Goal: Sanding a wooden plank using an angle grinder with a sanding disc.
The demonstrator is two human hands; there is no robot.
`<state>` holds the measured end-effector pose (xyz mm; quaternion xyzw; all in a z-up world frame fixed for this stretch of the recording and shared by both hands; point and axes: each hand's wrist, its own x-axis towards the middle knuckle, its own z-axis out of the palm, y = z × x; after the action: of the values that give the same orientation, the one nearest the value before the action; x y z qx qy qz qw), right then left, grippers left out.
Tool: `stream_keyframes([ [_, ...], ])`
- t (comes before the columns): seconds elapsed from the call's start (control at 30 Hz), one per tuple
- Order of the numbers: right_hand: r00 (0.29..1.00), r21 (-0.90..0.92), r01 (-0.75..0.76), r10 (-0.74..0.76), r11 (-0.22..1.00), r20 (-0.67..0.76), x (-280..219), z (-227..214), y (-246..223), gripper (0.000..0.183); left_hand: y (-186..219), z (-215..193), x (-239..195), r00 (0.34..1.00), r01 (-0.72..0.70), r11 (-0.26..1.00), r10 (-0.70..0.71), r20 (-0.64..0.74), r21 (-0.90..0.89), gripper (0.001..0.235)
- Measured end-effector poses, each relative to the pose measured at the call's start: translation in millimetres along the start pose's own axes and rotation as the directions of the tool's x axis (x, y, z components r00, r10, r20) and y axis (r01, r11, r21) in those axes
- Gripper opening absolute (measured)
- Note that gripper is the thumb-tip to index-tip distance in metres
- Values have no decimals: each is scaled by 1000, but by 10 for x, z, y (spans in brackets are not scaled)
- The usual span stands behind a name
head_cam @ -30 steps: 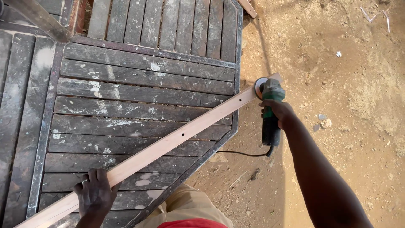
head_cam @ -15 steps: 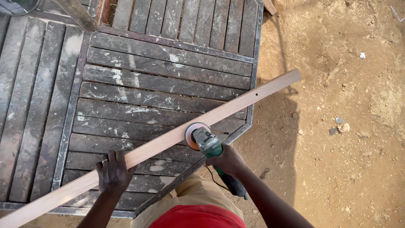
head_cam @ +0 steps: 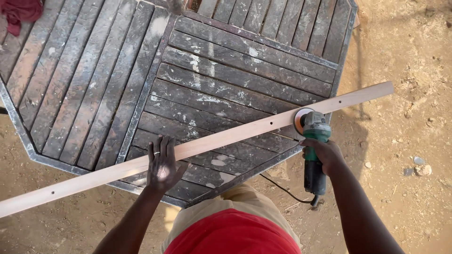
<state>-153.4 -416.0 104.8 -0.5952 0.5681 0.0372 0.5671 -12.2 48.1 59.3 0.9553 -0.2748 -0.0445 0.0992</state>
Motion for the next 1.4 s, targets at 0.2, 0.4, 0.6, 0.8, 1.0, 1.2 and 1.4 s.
stream_keyframes([
  [0.2, 976, -217, 141, -99, 966, 196, -654, 1112, 276, 32, -1082, -77, -778, 974, 223, 945, -205, -95, 240, 92],
  [0.4, 834, -340, 309, -82, 888, 545, -1833, 2167, 135, 49, -1701, -355, -1384, 946, 316, 937, -298, -131, 149, 103],
  [0.6, 711, -423, 450, -29, 787, 703, -2411, 3085, 338, 52, -2041, -347, -1610, 957, 289, 945, -280, -81, 150, 99],
  [0.8, 849, -350, 318, -99, 881, 519, -2190, 2650, 568, 48, -2354, -501, -1769, 942, 331, 941, -327, -69, 64, 92],
  [1.0, 987, -80, 125, -116, 989, 111, -1190, 1693, 992, 38, -2336, -397, -1718, 898, 439, 898, -439, 0, 0, 93],
  [1.2, 977, -180, 173, -145, 968, 156, -1798, 2036, 738, 30, -2402, -161, -1587, 862, 500, 866, -500, -84, -26, 73],
  [1.4, 830, -616, 508, -152, 603, 536, -2709, 3045, 542, 77, -2610, -117, -1623, 897, 407, 912, -388, -211, 55, 68],
])
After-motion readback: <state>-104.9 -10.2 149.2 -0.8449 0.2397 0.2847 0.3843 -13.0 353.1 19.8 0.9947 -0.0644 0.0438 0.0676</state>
